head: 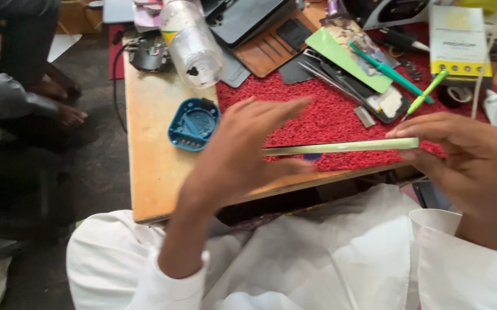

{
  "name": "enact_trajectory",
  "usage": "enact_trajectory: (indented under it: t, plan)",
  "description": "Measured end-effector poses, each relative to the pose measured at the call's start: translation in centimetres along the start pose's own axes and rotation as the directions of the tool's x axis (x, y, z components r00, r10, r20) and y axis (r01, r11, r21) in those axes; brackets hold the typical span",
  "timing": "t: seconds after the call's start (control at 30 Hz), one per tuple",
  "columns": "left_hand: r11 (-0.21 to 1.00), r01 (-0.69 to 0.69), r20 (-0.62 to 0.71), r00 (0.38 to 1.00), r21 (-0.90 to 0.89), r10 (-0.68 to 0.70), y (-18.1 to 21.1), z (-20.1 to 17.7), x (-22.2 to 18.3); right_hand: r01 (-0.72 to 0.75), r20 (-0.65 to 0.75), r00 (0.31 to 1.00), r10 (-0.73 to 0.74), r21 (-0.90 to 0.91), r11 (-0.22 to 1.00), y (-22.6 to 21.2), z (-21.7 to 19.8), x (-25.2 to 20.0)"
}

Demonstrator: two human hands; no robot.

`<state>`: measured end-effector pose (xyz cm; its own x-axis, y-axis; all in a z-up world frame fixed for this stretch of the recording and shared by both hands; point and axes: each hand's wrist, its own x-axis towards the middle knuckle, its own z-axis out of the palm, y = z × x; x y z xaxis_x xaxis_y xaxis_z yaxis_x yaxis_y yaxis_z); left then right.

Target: The person disassembles a smartphone by removing the back cover and detaching the screen assembly. They then reassemble the device by reconnecting the screen and snapping the back cover back into place. The person uses a metal prying tool and a screwdriver to manipulate the phone's components.

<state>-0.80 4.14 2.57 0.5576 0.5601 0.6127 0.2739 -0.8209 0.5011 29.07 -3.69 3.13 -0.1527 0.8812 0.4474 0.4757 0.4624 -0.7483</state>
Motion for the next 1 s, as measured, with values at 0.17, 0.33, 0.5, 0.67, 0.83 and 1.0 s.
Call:
enact_trajectory:
  t: [0.17,0.33,0.5,0.67,0.83,1.0]
  plan:
    - [0.973,0.176,0.11,0.981,-0.152,-0.16,-2.5,1.8,-2.1,-0.31,-0.045,0.951,0.308,-0.065,0.949,7.5,-0.8,-3.2]
    - [0.967,0.173,0.048,0.985,-0.186,-0.166,-3.0,3.5,-2.2,-0.152,-0.03,0.987,0.159,0.154,0.976,6.5,-1.1,-3.2]
    - [0.977,0.12,0.042,0.993,-0.175,-0.115,-2.6,3.3,-2.7,0.089,0.047,0.996,-0.08,-0.224,0.97,4.6,-2.0,-2.7]
    - [0.955,0.084,0.086,0.994,-0.284,-0.062,-2.2,3.9,-2.7,0.178,0.077,0.984,-0.162,-0.325,0.929,4.0,-1.4,-2.3]
    - [0.941,0.119,0.105,0.99,-0.317,-0.09,-2.9,4.4,-2.7,0.243,0.083,0.97,-0.228,-0.334,0.911,3.5,-0.6,-1.4]
    - [0.936,0.121,0.106,0.99,-0.332,-0.091,-3.1,4.6,-2.9,0.232,0.059,0.973,-0.225,-0.286,0.93,2.9,0.1,-0.7]
